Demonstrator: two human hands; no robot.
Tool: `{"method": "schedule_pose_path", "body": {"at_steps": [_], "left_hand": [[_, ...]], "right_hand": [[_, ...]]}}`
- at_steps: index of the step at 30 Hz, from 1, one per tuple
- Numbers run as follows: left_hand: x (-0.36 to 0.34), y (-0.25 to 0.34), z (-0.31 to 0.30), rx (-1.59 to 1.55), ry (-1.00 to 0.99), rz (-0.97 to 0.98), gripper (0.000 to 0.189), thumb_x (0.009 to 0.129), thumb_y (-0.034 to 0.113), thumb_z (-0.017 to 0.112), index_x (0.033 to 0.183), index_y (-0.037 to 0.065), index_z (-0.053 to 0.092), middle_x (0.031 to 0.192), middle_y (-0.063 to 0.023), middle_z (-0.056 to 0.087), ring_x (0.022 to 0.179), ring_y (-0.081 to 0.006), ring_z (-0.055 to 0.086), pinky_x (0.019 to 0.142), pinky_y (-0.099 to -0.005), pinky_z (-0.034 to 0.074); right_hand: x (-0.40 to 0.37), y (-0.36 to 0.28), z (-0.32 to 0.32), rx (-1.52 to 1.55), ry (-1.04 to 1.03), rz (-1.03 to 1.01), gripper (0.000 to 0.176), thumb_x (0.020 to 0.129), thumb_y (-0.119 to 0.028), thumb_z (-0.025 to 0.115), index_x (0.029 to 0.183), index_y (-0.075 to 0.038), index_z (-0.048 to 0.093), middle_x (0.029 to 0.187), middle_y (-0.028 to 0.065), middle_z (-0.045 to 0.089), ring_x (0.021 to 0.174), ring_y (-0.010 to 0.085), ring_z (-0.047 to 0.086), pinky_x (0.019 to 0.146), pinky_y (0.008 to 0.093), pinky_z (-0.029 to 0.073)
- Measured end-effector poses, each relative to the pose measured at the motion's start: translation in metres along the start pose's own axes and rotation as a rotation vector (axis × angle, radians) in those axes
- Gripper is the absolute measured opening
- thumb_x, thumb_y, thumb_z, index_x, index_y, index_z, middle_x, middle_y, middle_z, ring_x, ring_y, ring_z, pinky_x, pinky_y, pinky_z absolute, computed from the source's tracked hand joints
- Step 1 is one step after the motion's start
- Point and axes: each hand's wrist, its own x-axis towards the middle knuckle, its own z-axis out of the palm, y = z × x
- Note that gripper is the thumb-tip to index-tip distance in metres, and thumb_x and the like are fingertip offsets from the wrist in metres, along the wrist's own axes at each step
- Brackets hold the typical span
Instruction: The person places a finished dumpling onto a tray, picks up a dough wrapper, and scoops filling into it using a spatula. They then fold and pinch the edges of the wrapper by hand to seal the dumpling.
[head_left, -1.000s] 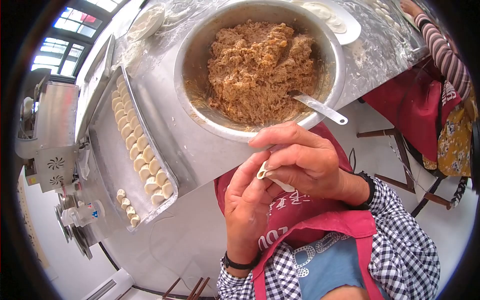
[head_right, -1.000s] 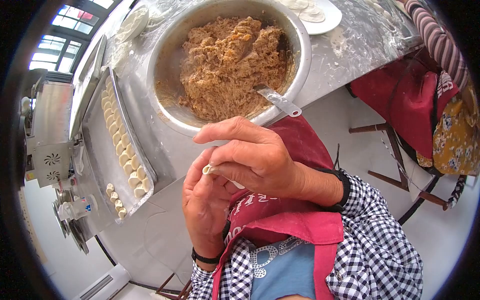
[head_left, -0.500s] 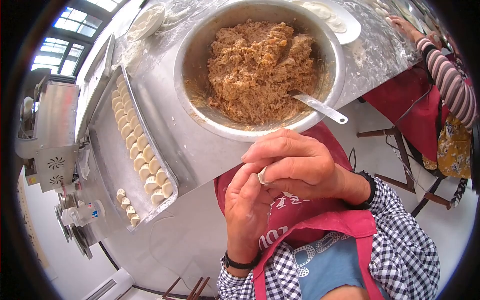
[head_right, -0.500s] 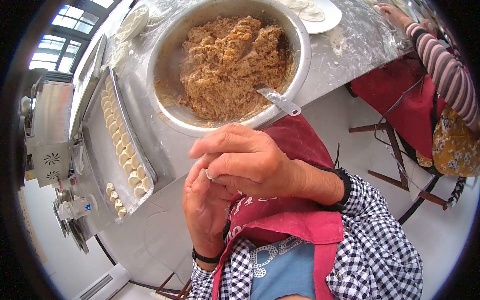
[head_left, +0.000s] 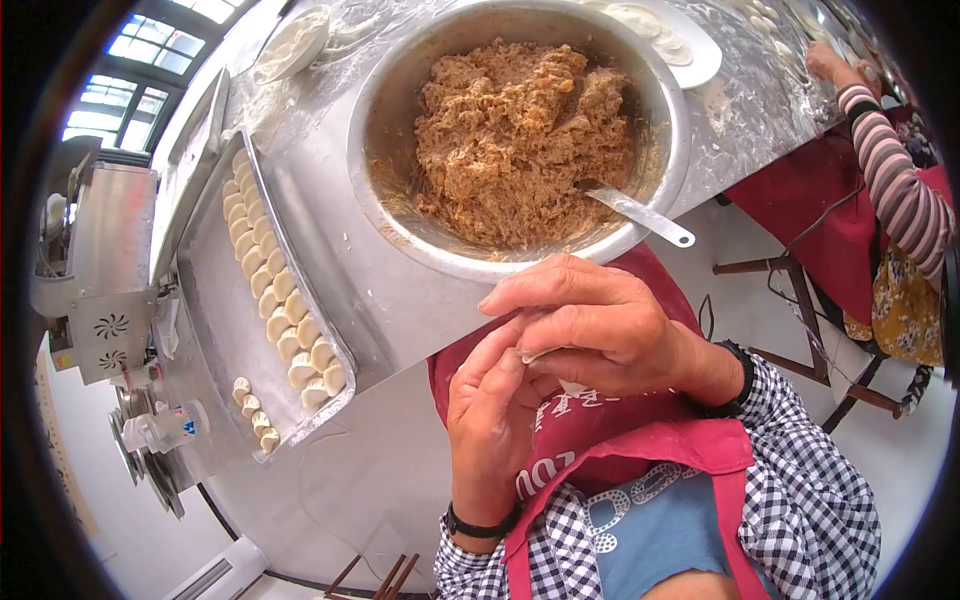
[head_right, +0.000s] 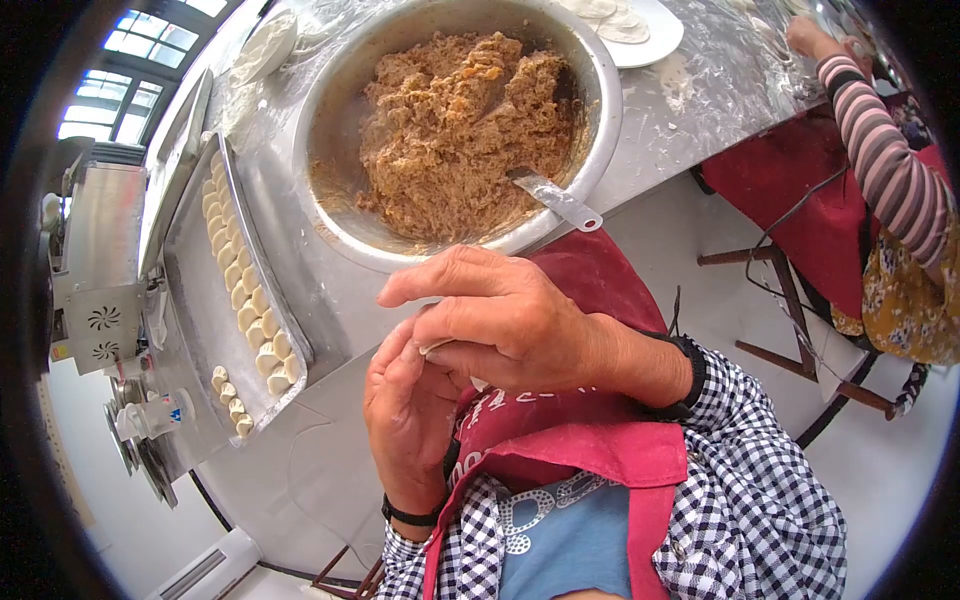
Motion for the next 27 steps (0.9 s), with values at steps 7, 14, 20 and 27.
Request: {"method": "schedule_pose_path", "body": {"at_steps": [7, 14, 20, 27], "left_hand": [[-0.0008, -0.0027, -0.0023, 0.031, -0.041, 0.017, 0.053, 0.094, 0.029, 0.039, 0.128, -0.011, 0.034, 0.125, -0.0204, 0.046, 0.109, -0.0280, 0.052, 0.091, -0.0405, 0.044], [-0.0016, -0.0020, -0.0022, 0.021, -0.027, 0.022, 0.058, 0.094, 0.034, 0.038, 0.129, -0.012, 0.033, 0.127, -0.0209, 0.044, 0.111, -0.0285, 0.051, 0.093, -0.0410, 0.043], [-0.0016, -0.0034, -0.0018, 0.045, -0.044, 0.013, 0.059, 0.094, 0.035, 0.039, 0.129, -0.012, 0.033, 0.127, -0.0212, 0.044, 0.112, -0.0289, 0.050, 0.094, -0.0408, 0.042], [-0.0014, -0.0027, -0.0002, 0.034, -0.027, 0.022, 0.058, 0.094, 0.034, 0.038, 0.129, -0.012, 0.033, 0.127, -0.0221, 0.043, 0.112, -0.0295, 0.051, 0.095, -0.0409, 0.041]], "right_hand": [[-0.0041, 0.0022, 0.0014, 0.022, 0.007, 0.017, 0.011, 0.072, -0.003, 0.065, 0.077, 0.000, 0.057, 0.102, 0.0183, 0.060, 0.091, 0.0285, 0.060, 0.076, 0.0356, 0.049], [-0.0018, -0.0028, 0.0031, 0.068, 0.049, 0.078, 0.013, 0.073, -0.006, 0.066, 0.077, 0.000, 0.055, 0.102, 0.0184, 0.060, 0.091, 0.0282, 0.061, 0.077, 0.0354, 0.049], [-0.0045, 0.0018, 0.0027, 0.054, 0.034, 0.050, 0.014, 0.066, -0.001, 0.066, 0.074, -0.003, 0.056, 0.102, 0.0125, 0.061, 0.092, 0.0253, 0.060, 0.077, 0.0342, 0.049], [-0.0031, -0.0012, 0.0038, 0.038, 0.033, 0.060, 0.013, 0.066, -0.002, 0.066, 0.075, -0.004, 0.057, 0.103, 0.0120, 0.061, 0.093, 0.0250, 0.060, 0.078, 0.0342, 0.049]]}}
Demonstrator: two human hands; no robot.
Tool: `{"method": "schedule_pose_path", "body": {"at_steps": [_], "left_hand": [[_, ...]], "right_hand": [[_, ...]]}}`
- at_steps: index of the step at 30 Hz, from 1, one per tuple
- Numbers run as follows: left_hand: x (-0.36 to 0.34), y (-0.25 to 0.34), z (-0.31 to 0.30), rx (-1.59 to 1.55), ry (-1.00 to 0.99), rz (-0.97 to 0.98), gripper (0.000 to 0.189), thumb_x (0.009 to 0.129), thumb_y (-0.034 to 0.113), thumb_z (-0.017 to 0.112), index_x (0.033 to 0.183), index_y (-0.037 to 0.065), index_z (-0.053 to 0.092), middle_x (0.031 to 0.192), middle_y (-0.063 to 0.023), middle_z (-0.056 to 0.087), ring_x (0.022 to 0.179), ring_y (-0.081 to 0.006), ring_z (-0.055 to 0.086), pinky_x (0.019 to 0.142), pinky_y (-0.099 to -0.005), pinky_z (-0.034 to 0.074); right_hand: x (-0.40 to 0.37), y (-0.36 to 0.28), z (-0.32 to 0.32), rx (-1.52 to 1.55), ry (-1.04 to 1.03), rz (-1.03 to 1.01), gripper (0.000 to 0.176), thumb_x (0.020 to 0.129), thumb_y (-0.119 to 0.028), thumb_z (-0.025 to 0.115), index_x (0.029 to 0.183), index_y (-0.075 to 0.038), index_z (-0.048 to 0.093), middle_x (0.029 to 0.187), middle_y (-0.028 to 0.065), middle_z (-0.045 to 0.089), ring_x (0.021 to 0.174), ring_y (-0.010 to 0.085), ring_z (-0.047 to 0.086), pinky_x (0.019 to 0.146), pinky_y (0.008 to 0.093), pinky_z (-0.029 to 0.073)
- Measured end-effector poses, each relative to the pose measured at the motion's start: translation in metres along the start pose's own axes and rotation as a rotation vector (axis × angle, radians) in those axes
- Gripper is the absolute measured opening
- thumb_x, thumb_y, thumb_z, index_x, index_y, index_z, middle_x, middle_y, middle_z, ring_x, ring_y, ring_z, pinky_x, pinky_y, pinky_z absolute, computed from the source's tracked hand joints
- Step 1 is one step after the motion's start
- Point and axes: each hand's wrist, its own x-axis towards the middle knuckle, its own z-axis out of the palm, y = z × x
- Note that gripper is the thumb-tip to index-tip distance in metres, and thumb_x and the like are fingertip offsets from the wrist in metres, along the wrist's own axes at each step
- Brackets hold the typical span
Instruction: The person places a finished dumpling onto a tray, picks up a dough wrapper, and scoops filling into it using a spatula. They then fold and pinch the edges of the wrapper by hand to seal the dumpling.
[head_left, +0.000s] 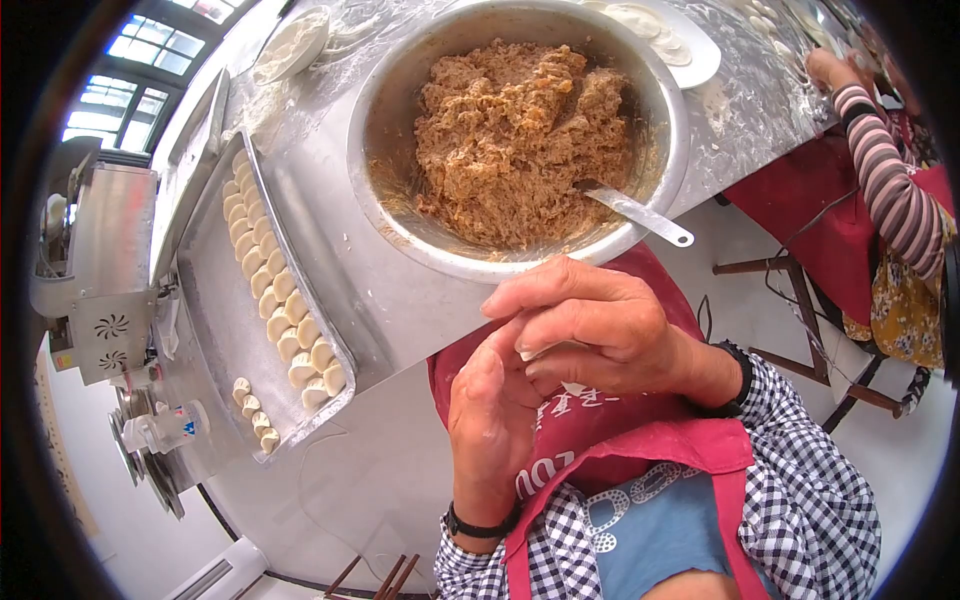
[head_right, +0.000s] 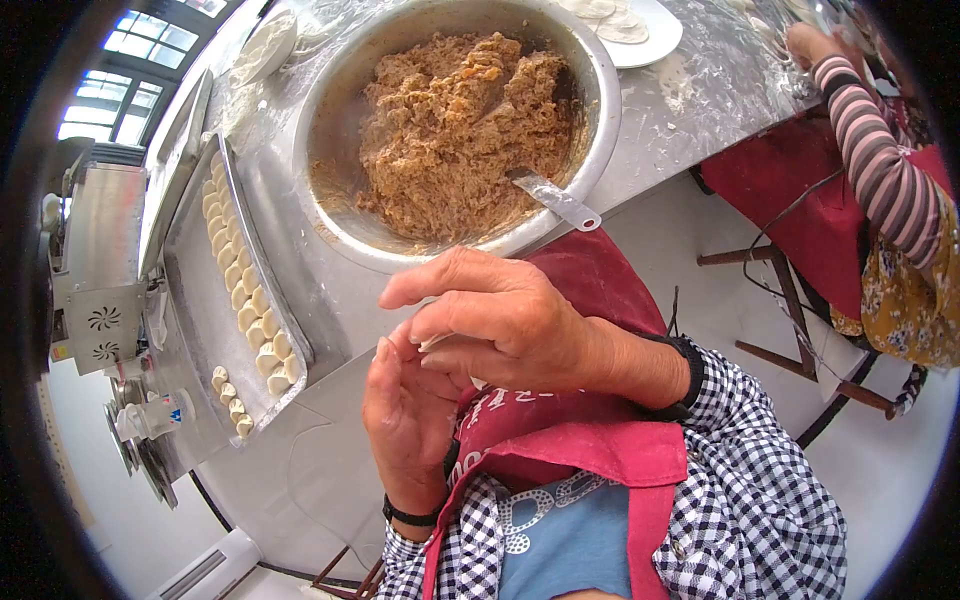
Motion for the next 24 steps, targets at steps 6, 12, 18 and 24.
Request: {"method": "schedule_pose_path", "body": {"at_steps": [6, 12, 18, 24], "left_hand": [[-0.0011, -0.0005, -0.0017, 0.000, 0.001, -0.011, 0.058, 0.094, 0.034, 0.039, 0.129, -0.012, 0.033, 0.127, -0.0227, 0.043, 0.112, -0.0296, 0.050, 0.095, -0.0413, 0.041], [-0.0011, -0.0028, -0.0023, 0.000, -0.020, -0.025, 0.057, 0.094, 0.034, 0.039, 0.129, -0.011, 0.033, 0.128, -0.0216, 0.043, 0.113, -0.0292, 0.050, 0.095, -0.0411, 0.041], [-0.0021, -0.0008, -0.0007, 0.019, -0.013, 0.001, 0.057, 0.094, 0.033, 0.037, 0.130, -0.011, 0.032, 0.129, -0.0212, 0.042, 0.113, -0.0293, 0.050, 0.095, -0.0407, 0.042], [-0.0014, -0.0010, 0.0002, 0.029, -0.013, 0.005, 0.057, 0.094, 0.033, 0.036, 0.129, -0.012, 0.032, 0.128, -0.0219, 0.043, 0.113, -0.0292, 0.050, 0.095, -0.0407, 0.041]], "right_hand": [[-0.0008, 0.0014, 0.0011, 0.006, 0.031, -0.004, 0.011, 0.068, -0.002, 0.064, 0.075, -0.003, 0.057, 0.102, 0.0122, 0.061, 0.092, 0.0251, 0.060, 0.078, 0.0343, 0.049], [-0.0028, 0.0052, -0.0029, 0.010, -0.034, -0.037, 0.012, 0.070, -0.004, 0.067, 0.075, -0.001, 0.056, 0.102, 0.0178, 0.061, 0.091, 0.0281, 0.061, 0.077, 0.0359, 0.049], [0.0004, -0.0008, 0.0029, 0.003, 0.040, 0.011, 0.012, 0.066, -0.002, 0.066, 0.074, -0.003, 0.057, 0.101, 0.0125, 0.061, 0.091, 0.0252, 0.060, 0.077, 0.0341, 0.049], [-0.0014, 0.0039, -0.0007, -0.010, 0.011, -0.041, 0.013, 0.065, -0.002, 0.067, 0.075, -0.003, 0.057, 0.101, 0.0117, 0.062, 0.090, 0.0247, 0.061, 0.076, 0.0335, 0.049]]}}
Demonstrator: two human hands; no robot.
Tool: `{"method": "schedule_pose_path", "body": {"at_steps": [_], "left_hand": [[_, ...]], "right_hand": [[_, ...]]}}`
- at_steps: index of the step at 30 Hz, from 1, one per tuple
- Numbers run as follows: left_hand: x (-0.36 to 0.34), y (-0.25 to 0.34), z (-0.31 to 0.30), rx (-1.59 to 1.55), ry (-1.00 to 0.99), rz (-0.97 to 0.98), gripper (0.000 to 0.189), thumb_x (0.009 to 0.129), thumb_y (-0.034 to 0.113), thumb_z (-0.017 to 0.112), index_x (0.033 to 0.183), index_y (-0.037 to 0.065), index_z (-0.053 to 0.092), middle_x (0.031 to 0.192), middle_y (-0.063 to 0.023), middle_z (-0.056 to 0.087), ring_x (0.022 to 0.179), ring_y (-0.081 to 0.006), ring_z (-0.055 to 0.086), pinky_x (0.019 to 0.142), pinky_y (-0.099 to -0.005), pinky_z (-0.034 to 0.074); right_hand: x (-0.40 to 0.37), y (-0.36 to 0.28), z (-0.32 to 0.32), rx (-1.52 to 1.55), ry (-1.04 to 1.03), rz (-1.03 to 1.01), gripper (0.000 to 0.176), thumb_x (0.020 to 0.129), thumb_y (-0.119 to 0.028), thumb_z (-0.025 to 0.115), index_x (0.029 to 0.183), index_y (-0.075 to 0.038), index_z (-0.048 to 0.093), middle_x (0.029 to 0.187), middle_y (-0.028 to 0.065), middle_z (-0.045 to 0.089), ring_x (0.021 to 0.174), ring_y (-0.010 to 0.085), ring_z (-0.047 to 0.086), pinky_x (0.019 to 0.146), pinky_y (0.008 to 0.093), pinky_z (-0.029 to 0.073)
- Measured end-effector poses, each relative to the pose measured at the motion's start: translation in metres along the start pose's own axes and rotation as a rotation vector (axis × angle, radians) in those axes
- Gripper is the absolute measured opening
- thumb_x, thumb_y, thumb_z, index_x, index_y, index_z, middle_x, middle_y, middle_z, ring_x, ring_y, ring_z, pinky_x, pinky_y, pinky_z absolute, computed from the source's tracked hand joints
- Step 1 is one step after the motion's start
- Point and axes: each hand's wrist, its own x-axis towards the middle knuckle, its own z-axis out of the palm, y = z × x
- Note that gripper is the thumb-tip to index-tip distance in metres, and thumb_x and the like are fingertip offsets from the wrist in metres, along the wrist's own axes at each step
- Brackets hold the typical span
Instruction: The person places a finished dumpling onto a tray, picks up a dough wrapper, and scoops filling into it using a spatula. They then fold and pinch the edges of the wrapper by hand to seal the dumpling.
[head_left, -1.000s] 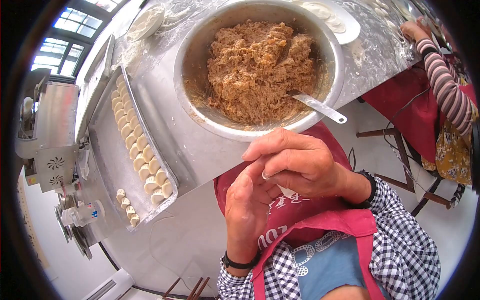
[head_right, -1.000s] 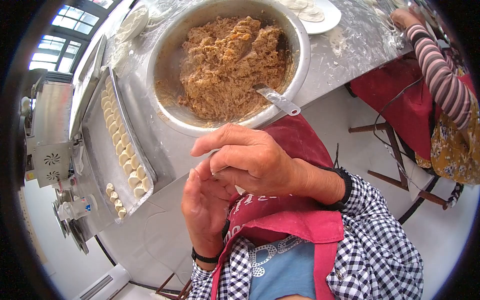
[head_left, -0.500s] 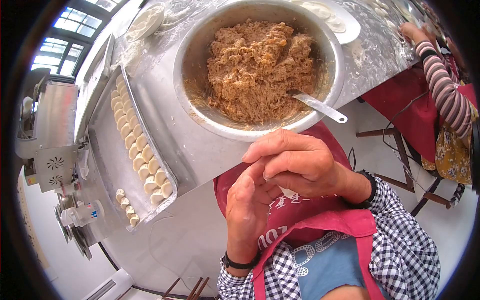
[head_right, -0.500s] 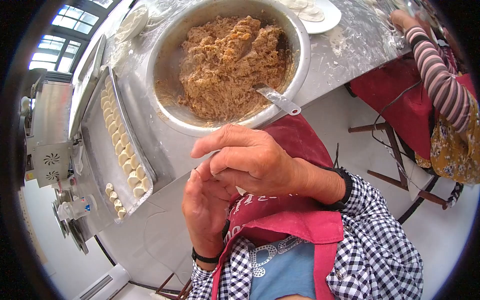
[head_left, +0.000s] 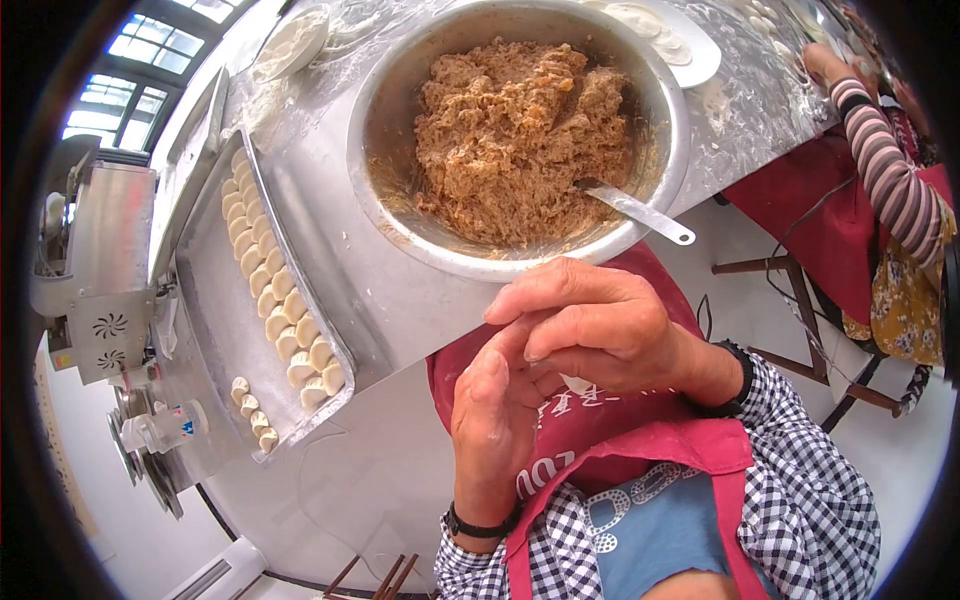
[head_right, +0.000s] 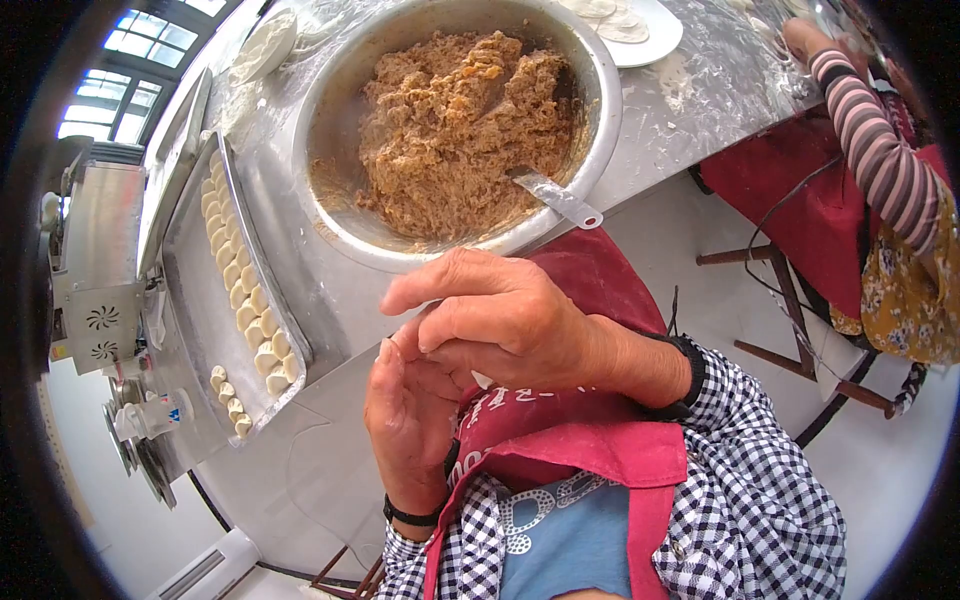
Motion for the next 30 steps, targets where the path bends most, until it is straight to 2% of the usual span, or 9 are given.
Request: {"method": "schedule_pose_path", "body": {"at_steps": [3, 5, 8, 15, 18, 20, 24, 26, 30], "left_hand": [[-0.001, -0.001, -0.002, 0.000, -0.010, -0.022, 0.058, 0.094, 0.033, 0.037, 0.129, -0.013, 0.032, 0.127, -0.0223, 0.043, 0.113, -0.0293, 0.050, 0.095, -0.0409, 0.041], [0.000, -0.001, -0.001, 0.006, -0.021, -0.012, 0.052, 0.095, 0.037, 0.032, 0.124, -0.005, 0.042, 0.122, -0.0148, 0.050, 0.112, -0.0250, 0.049, 0.095, -0.0395, 0.038], [0.000, 0.000, 0.002, -0.010, 0.015, -0.001, 0.059, 0.094, 0.034, 0.037, 0.129, -0.012, 0.032, 0.127, -0.0215, 0.044, 0.112, -0.0289, 0.050, 0.094, -0.0406, 0.041], [-0.001, -0.001, -0.004, -0.025, -0.013, -0.028, 0.057, 0.094, 0.035, 0.037, 0.129, -0.010, 0.033, 0.128, -0.0200, 0.043, 0.115, -0.0284, 0.048, 0.096, -0.0404, 0.041], [0.000, -0.001, 0.000, -0.033, -0.019, -0.010, 0.057, 0.094, 0.035, 0.037, 0.128, -0.010, 0.033, 0.128, -0.0198, 0.043, 0.114, -0.0279, 0.048, 0.096, -0.0400, 0.040], [0.001, 0.000, 0.005, -0.007, 0.034, -0.004, 0.052, 0.095, 0.037, 0.032, 0.125, -0.005, 0.039, 0.125, -0.0160, 0.047, 0.112, -0.0273, 0.050, 0.093, -0.0407, 0.041], [0.001, -0.001, -0.001, -0.052, -0.035, 0.009, 0.053, 0.095, 0.033, 0.036, 0.127, -0.010, 0.035, 0.125, -0.0189, 0.045, 0.113, -0.0272, 0.049, 0.096, -0.0400, 0.041], [-0.001, -0.001, -0.001, -0.074, 0.038, 0.011, 0.051, 0.095, 0.031, 0.036, 0.126, -0.009, 0.036, 0.124, -0.0182, 0.045, 0.111, -0.0267, 0.050, 0.095, -0.0401, 0.041], [0.002, -0.002, -0.002, -0.094, -0.007, 0.015, 0.049, 0.095, 0.029, 0.036, 0.127, -0.009, 0.035, 0.125, -0.0177, 0.045, 0.111, -0.0264, 0.050, 0.095, -0.0397, 0.041]], "right_hand": [[-0.001, 0.002, -0.002, 0.021, -0.032, -0.009, 0.012, 0.068, -0.005, 0.068, 0.073, -0.001, 0.058, 0.101, 0.0174, 0.061, 0.090, 0.0279, 0.061, 0.077, 0.0361, 0.050], [-0.001, 0.001, -0.003, 0.024, -0.042, -0.009, 0.013, 0.069, -0.006, 0.068, 0.074, -0.001, 0.058, 0.102, 0.0178, 0.061, 0.090, 0.0280, 0.061, 0.076, 0.0361, 0.050], [0.001, 0.000, -0.001, 0.016, -0.008, -0.025, 0.014, 0.066, -0.002, 0.066, 0.077, -0.004, 0.058, 0.100, 0.0115, 0.062, 0.090, 0.0240, 0.061, 0.074, 0.0326, 0.049], [0.001, -0.002, 0.002, 0.054, 0.065, 0.051, 0.011, 0.067, -0.003, 0.067, 0.076, -0.003, 0.059, 0.098, 0.0114, 0.061, 0.090, 0.0236, 0.061, 0.072, 0.0311, 0.049], [-0.001, 0.002, -0.002, 0.073, -0.036, -0.033, 0.016, 0.070, -0.006, 0.071, 0.081, -0.001, 0.061, 0.103, 0.0193, 0.060, 0.091, 0.0275, 0.061, 0.076, 0.0358, 0.050], [0.000, 0.001, 0.000, 0.047, 0.014, -0.031, 0.011, 0.066, -0.003, 0.067, 0.074, -0.003, 0.059, 0.095, 0.0112, 0.062, 0.085, 0.0241, 0.061, 0.070, 0.0315, 0.050], [0.001, -0.003, 0.003, 0.024, 0.035, -0.016, 0.010, 0.066, -0.002, 0.066, 0.073, -0.004, 0.059, 0.095, 0.0107, 0.062, 0.085, 0.0236, 0.061, 0.070, 0.0313, 0.050], [0.002, -0.007, 0.008, 0.056, 0.096, 0.094, 0.010, 0.066, -0.001, 0.066, 0.072, -0.005, 0.059, 0.094, 0.0099, 0.062, 0.085, 0.0226, 0.061, 0.070, 0.0311, 0.049], [0.001, -0.003, 0.003, 0.024, 0.072, 0.042, 0.009, 0.067, -0.001, 0.065, 0.072, -0.005, 0.059, 0.094, 0.0098, 0.061, 0.085, 0.0219, 0.061, 0.070, 0.0308, 0.049]]}}
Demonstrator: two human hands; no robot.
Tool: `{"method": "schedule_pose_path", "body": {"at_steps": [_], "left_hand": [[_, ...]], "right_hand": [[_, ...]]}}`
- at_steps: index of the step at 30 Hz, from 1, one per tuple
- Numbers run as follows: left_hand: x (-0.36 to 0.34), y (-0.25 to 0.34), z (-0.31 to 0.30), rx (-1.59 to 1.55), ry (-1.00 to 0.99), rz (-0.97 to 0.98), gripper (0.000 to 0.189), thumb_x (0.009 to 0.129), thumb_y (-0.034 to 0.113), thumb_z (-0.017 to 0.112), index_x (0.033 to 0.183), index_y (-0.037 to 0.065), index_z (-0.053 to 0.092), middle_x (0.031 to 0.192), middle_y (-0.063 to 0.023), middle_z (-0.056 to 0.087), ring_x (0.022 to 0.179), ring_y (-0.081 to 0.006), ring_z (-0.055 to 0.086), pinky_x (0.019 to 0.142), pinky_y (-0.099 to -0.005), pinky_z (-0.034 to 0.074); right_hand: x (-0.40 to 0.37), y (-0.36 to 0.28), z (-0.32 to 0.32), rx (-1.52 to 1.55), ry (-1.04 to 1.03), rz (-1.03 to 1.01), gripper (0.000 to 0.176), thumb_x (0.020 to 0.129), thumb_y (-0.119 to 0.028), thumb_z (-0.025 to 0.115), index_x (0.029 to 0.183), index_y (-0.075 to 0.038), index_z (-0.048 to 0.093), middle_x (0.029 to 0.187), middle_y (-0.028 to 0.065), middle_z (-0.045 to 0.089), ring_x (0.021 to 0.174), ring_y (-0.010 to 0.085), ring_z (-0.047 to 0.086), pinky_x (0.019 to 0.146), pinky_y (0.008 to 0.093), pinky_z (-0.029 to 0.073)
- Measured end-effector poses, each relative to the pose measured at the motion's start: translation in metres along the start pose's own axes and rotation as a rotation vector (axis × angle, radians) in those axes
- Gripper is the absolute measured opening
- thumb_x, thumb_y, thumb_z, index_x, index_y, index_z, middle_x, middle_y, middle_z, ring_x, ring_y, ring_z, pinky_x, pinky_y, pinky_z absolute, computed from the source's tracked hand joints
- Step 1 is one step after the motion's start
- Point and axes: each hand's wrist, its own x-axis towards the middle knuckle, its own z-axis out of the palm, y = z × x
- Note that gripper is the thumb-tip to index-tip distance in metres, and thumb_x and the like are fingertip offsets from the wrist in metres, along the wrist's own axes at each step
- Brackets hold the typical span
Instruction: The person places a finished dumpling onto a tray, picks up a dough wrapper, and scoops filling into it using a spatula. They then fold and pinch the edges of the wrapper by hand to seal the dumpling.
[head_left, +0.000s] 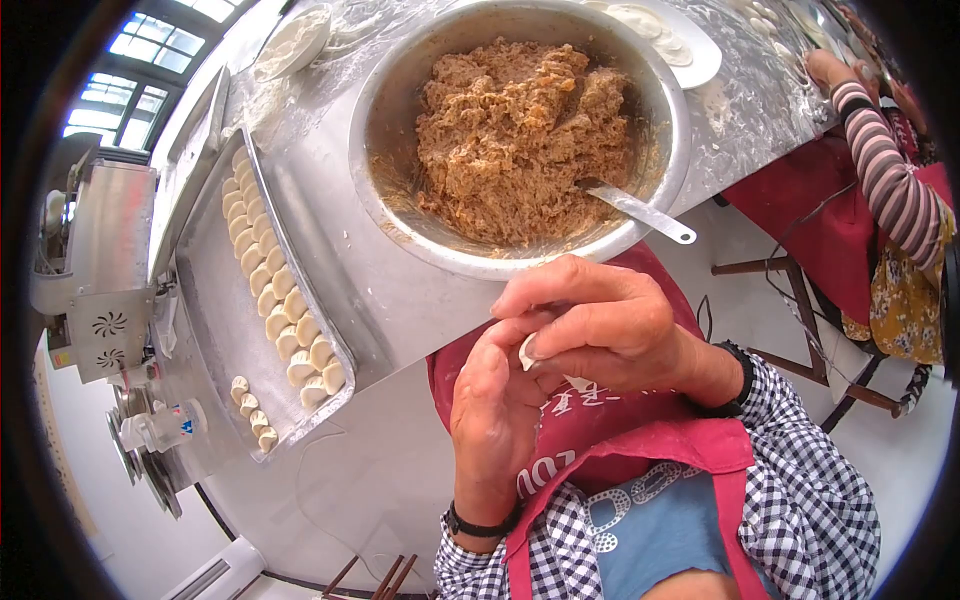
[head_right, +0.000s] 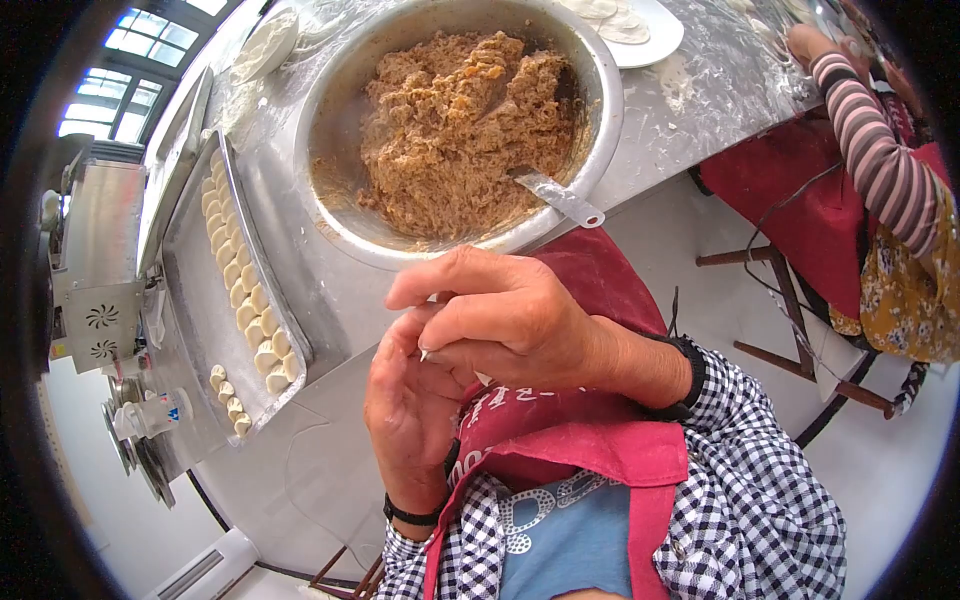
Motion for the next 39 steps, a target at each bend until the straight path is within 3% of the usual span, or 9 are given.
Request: {"method": "schedule_pose_path", "body": {"at_steps": [6, 8, 15, 21, 27, 29, 32, 35, 39], "left_hand": [[0.001, 0.003, 0.007, 0.021, 0.012, -0.007, 0.042, 0.096, 0.023, 0.037, 0.125, -0.008, 0.038, 0.124, -0.0175, 0.047, 0.112, -0.0250, 0.050, 0.094, -0.0385, 0.043], [0.000, 0.003, 0.008, 0.073, 0.060, -0.003, 0.037, 0.094, 0.021, 0.038, 0.121, -0.005, 0.041, 0.116, -0.0164, 0.051, 0.105, -0.0244, 0.054, 0.088, -0.0376, 0.045], [0.000, 0.003, 0.008, 0.037, 0.091, 0.008, 0.037, 0.093, 0.018, 0.041, 0.121, -0.006, 0.040, 0.116, -0.0165, 0.051, 0.105, -0.0248, 0.055, 0.089, -0.0382, 0.046], [0.001, 0.002, 0.007, 0.039, 0.096, 0.010, 0.036, 0.092, 0.017, 0.042, 0.120, -0.005, 0.041, 0.117, -0.0172, 0.051, 0.105, -0.0257, 0.055, 0.089, -0.0389, 0.047], [0.000, 0.002, 0.004, -0.013, 0.030, 0.025, 0.036, 0.095, 0.015, 0.038, 0.124, -0.007, 0.040, 0.123, -0.0196, 0.047, 0.111, -0.0253, 0.051, 0.094, -0.0372, 0.043], [0.000, 0.002, 0.002, 0.016, 0.017, 0.007, 0.037, 0.095, 0.015, 0.039, 0.125, -0.007, 0.039, 0.124, -0.0201, 0.047, 0.112, -0.0258, 0.051, 0.094, -0.0369, 0.044], [0.001, 0.003, 0.007, 0.027, 0.038, -0.029, 0.038, 0.094, 0.015, 0.039, 0.125, -0.007, 0.039, 0.124, -0.0202, 0.047, 0.111, -0.0258, 0.051, 0.094, -0.0371, 0.044], [0.000, 0.003, 0.004, 0.017, 0.032, -0.014, 0.038, 0.094, 0.015, 0.039, 0.125, -0.007, 0.040, 0.123, -0.0198, 0.047, 0.111, -0.0256, 0.051, 0.094, -0.0374, 0.043], [0.001, 0.003, 0.002, -0.025, 0.009, 0.003, 0.038, 0.094, 0.015, 0.039, 0.125, -0.007, 0.040, 0.123, -0.0196, 0.048, 0.111, -0.0254, 0.052, 0.094, -0.0373, 0.043]], "right_hand": [[0.000, 0.002, -0.004, 0.005, -0.066, -0.066, 0.008, 0.068, -0.001, 0.065, 0.072, -0.005, 0.059, 0.097, 0.0109, 0.061, 0.086, 0.0219, 0.060, 0.070, 0.0305, 0.049], [0.001, 0.001, -0.001, -0.009, -0.020, -0.048, 0.009, 0.067, -0.001, 0.066, 0.073, -0.004, 0.059, 0.097, 0.0106, 0.061, 0.087, 0.0221, 0.060, 0.071, 0.0307, 0.049], [0.000, -0.002, 0.001, 0.048, 0.014, 0.039, 0.014, 0.065, -0.001, 0.068, 0.076, -0.003, 0.061, 0.098, 0.0104, 0.061, 0.088, 0.0230, 0.060, 0.072, 0.0321, 0.049], [0.001, 0.002, -0.003, 0.042, -0.069, -0.075, 0.018, 0.062, -0.002, 0.068, 0.079, -0.004, 0.062, 0.101, 0.0106, 0.060, 0.088, 0.0233, 0.060, 0.075, 0.0336, 0.048], [0.000, -0.002, 0.002, 0.098, 0.052, 0.076, 0.015, 0.063, -0.002, 0.068, 0.077, -0.004, 0.062, 0.097, 0.0098, 0.061, 0.088, 0.0226, 0.060, 0.073, 0.0324, 0.049], [0.000, 0.005, -0.006, 0.040, -0.090, -0.081, 0.017, 0.071, -0.008, 0.071, 0.082, 0.000, 0.061, 0.103, 0.0188, 0.059, 0.087, 0.0263, 0.061, 0.073, 0.0343, 0.050], [-0.001, 0.006, -0.005, 0.014, -0.072, -0.080, 0.019, 0.065, -0.003, 0.070, 0.083, -0.004, 0.063, 0.103, 0.0122, 0.059, 0.089, 0.0238, 0.060, 0.074, 0.0321, 0.050], [0.002, -0.006, 0.001, 0.035, 0.003, 0.043, 0.014, 0.065, -0.003, 0.068, 0.077, -0.003, 0.062, 0.100, 0.0119, 0.060, 0.088, 0.0236, 0.060, 0.073, 0.0323, 0.050], [-0.001, -0.001, 0.004, 0.081, 0.044, 0.063, 0.014, 0.064, -0.003, 0.068, 0.077, -0.003, 0.062, 0.100, 0.0118, 0.060, 0.089, 0.0234, 0.060, 0.073, 0.0323, 0.050]]}}
